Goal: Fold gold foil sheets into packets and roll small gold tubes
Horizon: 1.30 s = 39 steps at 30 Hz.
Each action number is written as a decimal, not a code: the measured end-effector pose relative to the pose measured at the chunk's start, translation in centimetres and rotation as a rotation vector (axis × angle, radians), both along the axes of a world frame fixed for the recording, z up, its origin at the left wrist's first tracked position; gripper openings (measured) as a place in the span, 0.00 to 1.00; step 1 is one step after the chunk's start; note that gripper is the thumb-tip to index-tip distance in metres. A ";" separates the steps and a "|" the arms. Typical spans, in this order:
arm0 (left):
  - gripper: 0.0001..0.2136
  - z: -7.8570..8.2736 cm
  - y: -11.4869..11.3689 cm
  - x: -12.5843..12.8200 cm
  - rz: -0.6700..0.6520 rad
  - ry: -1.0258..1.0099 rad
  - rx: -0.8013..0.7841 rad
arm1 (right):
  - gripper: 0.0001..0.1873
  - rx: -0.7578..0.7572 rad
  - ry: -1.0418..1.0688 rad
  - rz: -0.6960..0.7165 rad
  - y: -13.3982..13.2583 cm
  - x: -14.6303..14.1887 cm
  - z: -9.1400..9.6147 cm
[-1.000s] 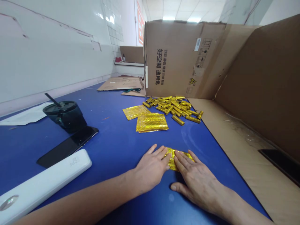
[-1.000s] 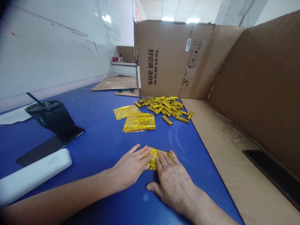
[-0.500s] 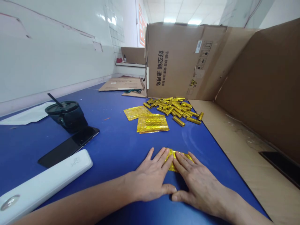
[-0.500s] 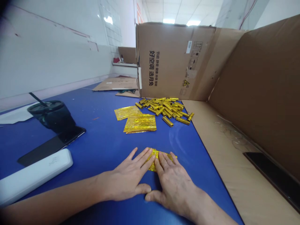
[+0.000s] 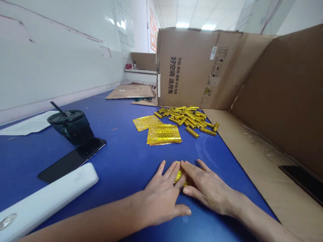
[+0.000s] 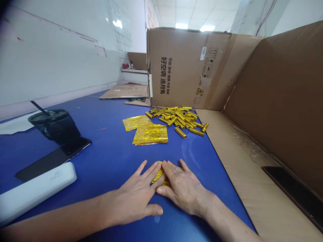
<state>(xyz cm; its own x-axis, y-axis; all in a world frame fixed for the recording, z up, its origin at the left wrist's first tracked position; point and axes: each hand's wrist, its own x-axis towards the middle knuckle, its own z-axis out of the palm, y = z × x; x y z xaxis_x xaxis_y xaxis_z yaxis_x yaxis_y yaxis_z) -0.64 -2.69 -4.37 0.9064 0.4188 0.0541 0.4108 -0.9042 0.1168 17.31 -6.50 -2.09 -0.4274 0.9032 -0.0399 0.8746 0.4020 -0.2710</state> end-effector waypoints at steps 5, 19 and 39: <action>0.31 0.3 -1.2 0.2 -0.021 0.021 0.149 | 0.33 0.082 -0.194 -0.081 -0.3 0.3 -0.1; 0.26 0.8 1.7 0.3 0.005 -0.039 0.178 | 0.19 0.318 -0.366 -0.132 -2.3 -1.8 0.0; 0.34 0.6 1.4 0.2 -0.021 -0.013 0.122 | 0.23 0.320 -0.293 -0.153 -1.2 -1.2 -0.2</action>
